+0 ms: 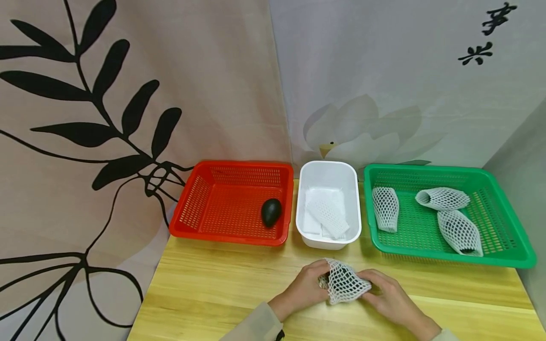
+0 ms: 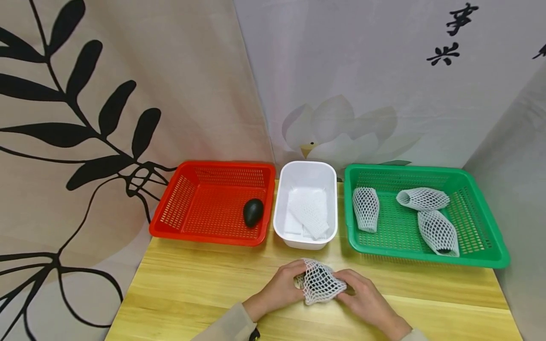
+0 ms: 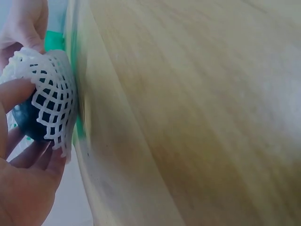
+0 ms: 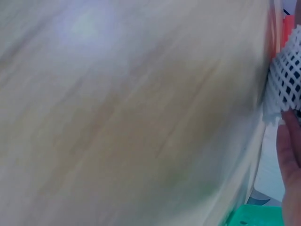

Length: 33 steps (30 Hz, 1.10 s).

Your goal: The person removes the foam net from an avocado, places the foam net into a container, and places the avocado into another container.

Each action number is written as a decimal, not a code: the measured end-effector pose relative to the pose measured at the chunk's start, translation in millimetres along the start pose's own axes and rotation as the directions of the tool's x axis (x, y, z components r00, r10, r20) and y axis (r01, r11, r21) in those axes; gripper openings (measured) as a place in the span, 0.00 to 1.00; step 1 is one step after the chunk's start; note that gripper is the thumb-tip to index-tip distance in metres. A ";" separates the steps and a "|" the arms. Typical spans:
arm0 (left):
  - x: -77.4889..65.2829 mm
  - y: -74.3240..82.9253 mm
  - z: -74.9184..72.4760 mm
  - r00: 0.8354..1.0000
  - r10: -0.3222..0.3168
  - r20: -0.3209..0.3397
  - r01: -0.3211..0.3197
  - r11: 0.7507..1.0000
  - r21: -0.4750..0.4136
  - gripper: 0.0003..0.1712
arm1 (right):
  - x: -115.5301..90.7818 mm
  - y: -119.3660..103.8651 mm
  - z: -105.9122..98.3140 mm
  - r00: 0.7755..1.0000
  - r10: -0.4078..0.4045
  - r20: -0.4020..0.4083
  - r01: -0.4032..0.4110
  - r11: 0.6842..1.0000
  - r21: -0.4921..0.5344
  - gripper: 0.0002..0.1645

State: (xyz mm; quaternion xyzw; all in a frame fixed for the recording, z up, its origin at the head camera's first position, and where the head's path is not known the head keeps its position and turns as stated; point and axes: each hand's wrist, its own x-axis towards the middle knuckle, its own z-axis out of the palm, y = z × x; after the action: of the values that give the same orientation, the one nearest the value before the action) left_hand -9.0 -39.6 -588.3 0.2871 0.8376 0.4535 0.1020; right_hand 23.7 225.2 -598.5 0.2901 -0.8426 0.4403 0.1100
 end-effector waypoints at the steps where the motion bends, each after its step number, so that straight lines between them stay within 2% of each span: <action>1: 0.2 -0.1 0.1 1.000 0.003 0.001 -0.003 1.000 0.008 0.34 | 0.5 -0.8 0.4 1.000 -0.012 -0.004 0.012 1.000 0.004 0.34; 5: 0.9 0.5 0.3 1.000 0.012 0.008 -0.012 0.999 0.052 0.31 | 1.9 -4.9 1.0 0.999 -0.037 -0.009 0.037 0.999 0.015 0.34; 12: 1.7 1.1 0.6 0.998 -0.027 0.055 0.020 0.991 0.131 0.33 | 3.8 -8.7 1.1 0.998 -0.057 -0.002 0.057 0.997 0.044 0.34; 16: 3.8 1.3 1.2 0.997 0.009 0.074 -0.023 0.981 0.192 0.34 | 3.1 -8.0 0.1 0.998 -0.054 -0.010 0.055 0.997 0.051 0.34; 20: 3.6 0.8 0.5 0.996 0.049 0.077 -0.065 0.974 0.218 0.34 | 0.9 -5.9 -1.3 0.999 -0.034 -0.022 0.035 0.997 0.063 0.32; 28: -2.2 -0.7 -6.2 0.996 0.036 0.082 -0.051 0.980 0.190 0.38 | -4.6 -3.9 -3.4 0.998 0.064 -0.027 -0.063 0.997 0.032 0.31; 33: -6.8 -1.0 -11.7 0.998 -0.004 0.069 -0.005 0.991 0.137 0.40 | -5.5 -4.2 -5.9 0.995 0.072 -0.067 -0.071 0.997 0.014 0.31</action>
State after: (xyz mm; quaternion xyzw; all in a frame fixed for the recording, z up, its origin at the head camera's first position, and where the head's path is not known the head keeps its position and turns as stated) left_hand -8.9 -52.1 -583.1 0.3091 0.8627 0.3846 0.1109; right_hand 30.2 230.2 -594.7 0.2453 -0.8456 0.4585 0.1209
